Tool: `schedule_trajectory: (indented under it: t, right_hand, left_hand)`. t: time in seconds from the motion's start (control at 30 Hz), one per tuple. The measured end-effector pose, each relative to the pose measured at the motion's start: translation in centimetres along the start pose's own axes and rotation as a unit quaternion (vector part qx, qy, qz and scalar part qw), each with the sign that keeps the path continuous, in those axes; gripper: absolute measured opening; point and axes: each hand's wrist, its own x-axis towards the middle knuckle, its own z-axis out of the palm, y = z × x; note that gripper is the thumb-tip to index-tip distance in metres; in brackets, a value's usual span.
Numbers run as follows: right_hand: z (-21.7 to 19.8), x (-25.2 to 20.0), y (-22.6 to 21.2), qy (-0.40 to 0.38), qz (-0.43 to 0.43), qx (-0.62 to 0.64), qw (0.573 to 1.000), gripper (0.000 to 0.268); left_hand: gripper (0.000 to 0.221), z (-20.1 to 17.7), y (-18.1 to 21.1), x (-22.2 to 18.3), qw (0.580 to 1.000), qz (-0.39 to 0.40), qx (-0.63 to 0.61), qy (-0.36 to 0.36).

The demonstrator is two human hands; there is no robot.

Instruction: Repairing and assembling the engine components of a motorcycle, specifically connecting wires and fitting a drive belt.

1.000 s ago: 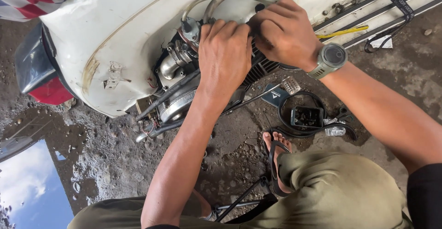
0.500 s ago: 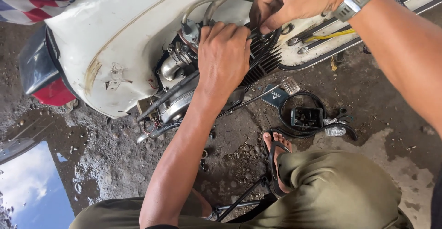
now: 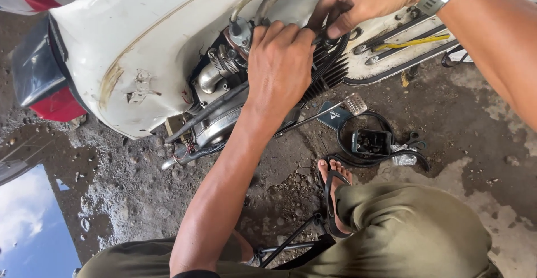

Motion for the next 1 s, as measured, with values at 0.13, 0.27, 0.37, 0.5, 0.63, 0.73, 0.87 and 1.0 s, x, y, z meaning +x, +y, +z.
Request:
schedule_trajectory:
  t: [0.13,0.27,0.37,0.5,0.63,0.73,0.87,1.0]
  right_hand:
    - [1.2,-1.1,-1.4,0.056,-0.003,-0.092,0.994,0.033]
    - [2.6,-3.5,-5.4,0.111,0.036,-0.232,0.966,0.024]
    - [3.8,-3.3,-1.3,0.18,-0.109,-0.333,0.919,0.024]
    - [5.1,-3.9,-1.0,0.245,-0.173,-0.43,0.851,0.026]
    - [5.8,-3.3,-0.8,0.275,-0.183,-0.511,0.793,0.024]
    - [6.2,-2.7,-0.1,0.302,-0.173,-0.497,0.795,0.02]
    - [6.6,-2.1,0.5,0.338,-0.201,-0.458,0.797,0.028]
    - [7.3,-1.3,1.1,0.367,-0.211,-0.488,0.763,0.026]
  left_hand:
    - [0.011,0.3,-0.1,-0.1,1.0,0.003,-0.005,0.005]
    - [0.014,0.4,-0.1,-0.1,1.0,0.004,-0.006,0.016]
    - [0.011,0.1,0.0,-0.1,1.0,0.012,0.001,0.022]
    - [0.012,0.1,0.0,0.0,1.0,0.01,-0.007,0.01]
    - [0.014,0.2,-0.1,-0.1,1.0,0.012,-0.002,0.013]
    - [0.017,0.0,0.0,-0.1,1.0,0.008,-0.009,0.003]
    - [0.017,0.0,0.0,0.0,1.0,0.01,-0.011,0.006]
    - [0.015,-0.1,0.0,0.0,1.0,0.005,-0.013,-0.003]
